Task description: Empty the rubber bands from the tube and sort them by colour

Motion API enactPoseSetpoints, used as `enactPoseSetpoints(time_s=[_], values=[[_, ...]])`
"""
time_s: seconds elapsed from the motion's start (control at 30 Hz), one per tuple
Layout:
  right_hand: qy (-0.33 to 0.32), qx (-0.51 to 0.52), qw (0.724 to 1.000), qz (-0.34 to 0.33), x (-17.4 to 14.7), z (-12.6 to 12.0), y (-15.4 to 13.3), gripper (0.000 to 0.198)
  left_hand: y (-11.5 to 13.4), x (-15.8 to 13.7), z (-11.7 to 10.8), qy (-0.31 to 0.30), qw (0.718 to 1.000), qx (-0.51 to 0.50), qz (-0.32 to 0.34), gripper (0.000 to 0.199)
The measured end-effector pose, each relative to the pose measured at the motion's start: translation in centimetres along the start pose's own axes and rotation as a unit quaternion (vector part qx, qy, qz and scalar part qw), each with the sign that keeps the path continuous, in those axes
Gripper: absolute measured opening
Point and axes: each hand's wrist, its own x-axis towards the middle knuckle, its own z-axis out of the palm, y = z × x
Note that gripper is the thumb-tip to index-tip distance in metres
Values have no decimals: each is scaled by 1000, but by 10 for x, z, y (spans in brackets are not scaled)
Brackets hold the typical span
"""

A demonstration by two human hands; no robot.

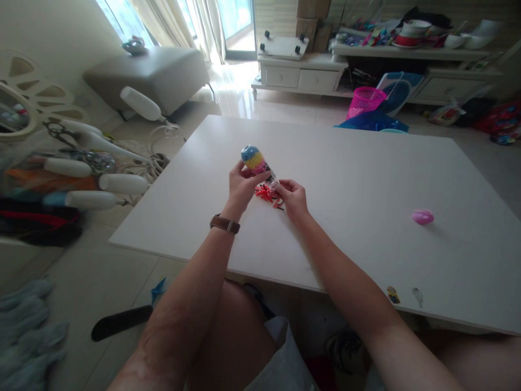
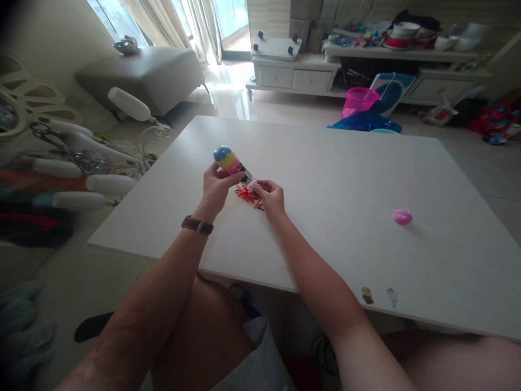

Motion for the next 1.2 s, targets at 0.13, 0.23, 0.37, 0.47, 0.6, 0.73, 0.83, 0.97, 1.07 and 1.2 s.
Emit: enactPoseSetpoints(time_s=[0.13, 0.23, 0.37, 0.47, 0.6, 0.73, 0.83, 0.97, 1.07, 1.2], values=[[2, 27, 1000, 15, 2, 1, 0, 46, 0, 1, 0, 14, 1000, 1, 4, 48], [-5, 43, 999, 26, 1, 2, -2, 46, -1, 1, 1, 20, 1000, -8, 5, 48], [-23, 60, 996, 54, -3, 2, -7, 47, -3, -1, 4, 5, 999, -28, -26, 48], [-34, 38, 996, 70, -6, 2, -9, 50, -4, -2, 5, -19, 998, -39, -46, 49], [-41, 5, 997, 72, -9, 2, -9, 53, -5, -3, 6, -41, 998, -38, -38, 49], [-34, 22, 997, 69, -10, 3, -11, 48, -4, -3, 7, -38, 998, -35, -25, 47], [-9, 27, 997, 71, -7, 2, -11, 39, -4, 0, 6, 4, 999, -39, -15, 48], [30, -6, 998, 46, 0, -3, -10, 29, -3, 4, 0, 39, 999, -32, 0, 48], [46, -67, 997, 9, 2, -6, -9, 22, -3, 5, -4, 45, 999, -15, 19, 46], [55, -135, 989, -22, 3, -10, -8, 18, -4, 8, -8, 73, 996, -14, 39, 43]])
